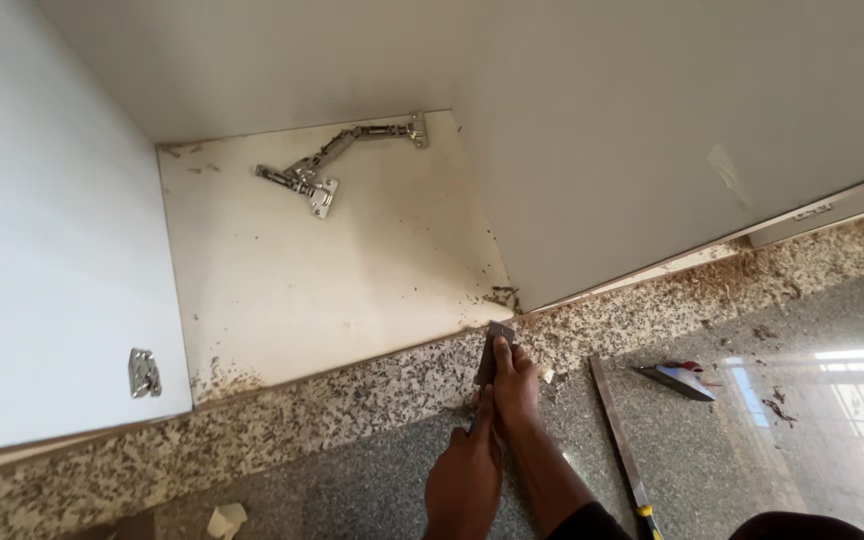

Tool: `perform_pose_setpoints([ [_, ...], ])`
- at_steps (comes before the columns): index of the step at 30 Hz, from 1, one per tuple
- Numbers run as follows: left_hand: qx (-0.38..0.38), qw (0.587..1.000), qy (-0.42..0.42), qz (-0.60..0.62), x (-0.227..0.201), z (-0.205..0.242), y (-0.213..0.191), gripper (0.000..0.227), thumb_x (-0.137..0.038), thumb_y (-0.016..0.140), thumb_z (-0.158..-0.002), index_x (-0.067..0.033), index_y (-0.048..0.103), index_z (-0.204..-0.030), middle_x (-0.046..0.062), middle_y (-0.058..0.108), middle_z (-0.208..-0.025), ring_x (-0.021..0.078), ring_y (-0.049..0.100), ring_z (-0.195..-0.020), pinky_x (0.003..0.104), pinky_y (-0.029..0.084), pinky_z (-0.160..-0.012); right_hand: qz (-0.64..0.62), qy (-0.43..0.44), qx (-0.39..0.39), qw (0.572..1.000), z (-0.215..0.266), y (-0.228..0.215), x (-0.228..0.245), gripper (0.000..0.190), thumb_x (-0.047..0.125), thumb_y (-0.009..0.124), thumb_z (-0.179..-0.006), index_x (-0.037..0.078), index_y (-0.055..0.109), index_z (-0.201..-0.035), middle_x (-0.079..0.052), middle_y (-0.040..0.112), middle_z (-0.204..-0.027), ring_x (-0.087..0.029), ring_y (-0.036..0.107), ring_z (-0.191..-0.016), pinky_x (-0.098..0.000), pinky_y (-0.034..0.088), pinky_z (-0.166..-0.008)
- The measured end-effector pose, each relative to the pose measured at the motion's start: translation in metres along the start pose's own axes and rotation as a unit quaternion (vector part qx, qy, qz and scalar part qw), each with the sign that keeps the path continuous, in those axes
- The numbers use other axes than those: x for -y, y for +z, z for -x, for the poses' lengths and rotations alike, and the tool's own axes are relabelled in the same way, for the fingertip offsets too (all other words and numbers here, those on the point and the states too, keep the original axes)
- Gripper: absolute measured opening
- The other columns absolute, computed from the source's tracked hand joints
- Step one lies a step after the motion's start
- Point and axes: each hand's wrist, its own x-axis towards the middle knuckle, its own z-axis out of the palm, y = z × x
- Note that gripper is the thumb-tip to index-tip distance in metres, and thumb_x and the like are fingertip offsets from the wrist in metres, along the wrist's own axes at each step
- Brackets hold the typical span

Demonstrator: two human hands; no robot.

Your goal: The person scrapes and chisels excess material from wood cabinet frames using a chisel and a scraper, and checks the fit of cabinet hardware.

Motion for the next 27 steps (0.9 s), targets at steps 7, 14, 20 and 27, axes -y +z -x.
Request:
perform_pose_setpoints([
  [7,-0.022,0.999,0.013,-0.022,0.002,0.005,0.001,0.060,-0.036,0.038,-0.108,-0.0362,0.017,-0.165,0.025,0.067,-0.114,0.0386,0.074,-0.084,0.050,0.062,-0.066,-0.048,0.091,-0.009,0.995,0.010,0.000,0.009,0.041,0.036,0.055,-0.105,-0.004,0.065,-0.108,-0.015,0.067,-0.074,-0.020,0.059,-0.047,-0.0354,0.053,-0.038],
  [14,-0.053,0.996,0.057,-0.039,0.001,-0.003,0.002,0.069,-0.024,0.048,-0.103,-0.0331,0.015,-0.163,0.028,0.059,-0.128,0.0395,0.074,-0.085,0.050,0.063,-0.067,-0.080,0.071,0.010,0.994,0.012,0.003,0.025,0.039,0.040,0.053,-0.104,0.001,0.062,-0.105,-0.009,0.063,-0.074,-0.017,0.061,-0.052,-0.0325,0.056,-0.041],
  [20,-0.009,0.996,0.030,-0.079,0.010,-0.004,0.009,0.070,-0.025,0.048,-0.104,-0.0361,0.014,-0.164,0.026,0.061,-0.128,0.0374,0.074,-0.087,0.048,0.063,-0.067,-0.090,0.072,-0.008,0.993,0.014,-0.001,0.018,0.039,0.039,0.054,-0.106,0.001,0.062,-0.105,-0.010,0.058,-0.073,-0.017,0.055,-0.051,-0.0324,0.055,-0.041],
  [27,-0.010,0.998,0.038,-0.058,0.003,-0.005,-0.001,0.065,-0.030,0.045,-0.107,-0.0361,0.015,-0.164,0.023,0.065,-0.111,0.0337,0.074,-0.078,0.045,0.063,-0.062,-0.082,0.128,-0.026,0.988,0.013,0.000,0.024,0.038,0.039,0.052,-0.105,0.003,0.062,-0.107,-0.010,0.063,-0.074,-0.018,0.057,-0.049,-0.0322,0.054,-0.041],
])
